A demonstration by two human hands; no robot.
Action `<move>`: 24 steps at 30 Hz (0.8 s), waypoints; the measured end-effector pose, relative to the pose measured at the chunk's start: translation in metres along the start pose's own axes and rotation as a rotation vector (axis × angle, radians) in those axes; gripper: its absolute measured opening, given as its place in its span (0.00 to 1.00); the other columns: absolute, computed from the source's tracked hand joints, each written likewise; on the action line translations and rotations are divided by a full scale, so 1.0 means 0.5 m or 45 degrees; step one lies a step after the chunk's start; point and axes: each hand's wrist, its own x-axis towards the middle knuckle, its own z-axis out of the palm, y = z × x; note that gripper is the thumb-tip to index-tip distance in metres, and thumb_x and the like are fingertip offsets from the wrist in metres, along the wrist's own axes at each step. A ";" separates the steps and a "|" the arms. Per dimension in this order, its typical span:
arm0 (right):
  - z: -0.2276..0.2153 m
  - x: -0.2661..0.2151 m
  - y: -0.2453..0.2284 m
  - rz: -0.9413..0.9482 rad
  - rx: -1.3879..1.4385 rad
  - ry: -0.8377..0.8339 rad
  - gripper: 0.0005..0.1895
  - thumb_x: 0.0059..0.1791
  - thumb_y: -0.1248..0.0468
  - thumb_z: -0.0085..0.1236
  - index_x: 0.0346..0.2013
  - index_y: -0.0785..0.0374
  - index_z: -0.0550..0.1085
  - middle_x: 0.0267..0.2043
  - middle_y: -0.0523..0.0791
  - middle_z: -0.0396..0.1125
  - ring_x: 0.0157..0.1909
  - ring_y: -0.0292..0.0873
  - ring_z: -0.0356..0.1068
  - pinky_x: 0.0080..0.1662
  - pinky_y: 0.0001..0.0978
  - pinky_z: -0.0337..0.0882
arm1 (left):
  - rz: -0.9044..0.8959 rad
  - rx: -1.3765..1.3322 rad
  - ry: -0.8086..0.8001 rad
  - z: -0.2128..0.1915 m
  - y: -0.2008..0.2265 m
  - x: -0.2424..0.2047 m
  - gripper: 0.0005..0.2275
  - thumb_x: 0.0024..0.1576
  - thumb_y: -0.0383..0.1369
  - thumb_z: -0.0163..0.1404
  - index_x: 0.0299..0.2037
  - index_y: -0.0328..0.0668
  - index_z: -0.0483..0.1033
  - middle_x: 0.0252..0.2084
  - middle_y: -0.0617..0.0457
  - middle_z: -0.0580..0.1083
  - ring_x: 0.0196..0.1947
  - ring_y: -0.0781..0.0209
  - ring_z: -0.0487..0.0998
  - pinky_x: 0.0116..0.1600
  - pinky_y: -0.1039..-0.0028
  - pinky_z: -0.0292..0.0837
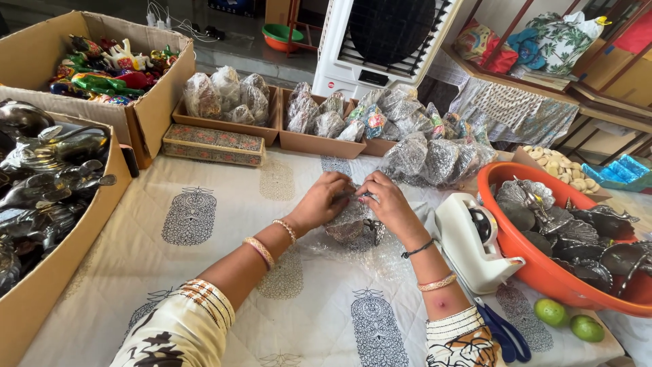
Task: The person is wrapping small metallic bowl-shaped ornaments and other decorative items in bubble wrap and securing them with tape.
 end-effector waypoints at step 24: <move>-0.015 -0.021 -0.016 0.164 0.056 0.023 0.17 0.44 0.73 0.65 0.42 0.64 0.66 0.39 0.47 0.70 0.39 0.43 0.72 0.44 0.36 0.73 | 0.220 0.404 -0.208 -0.032 0.061 0.006 0.15 0.50 0.26 0.57 0.49 0.44 0.79 0.48 0.51 0.74 0.57 0.49 0.69 0.62 0.62 0.64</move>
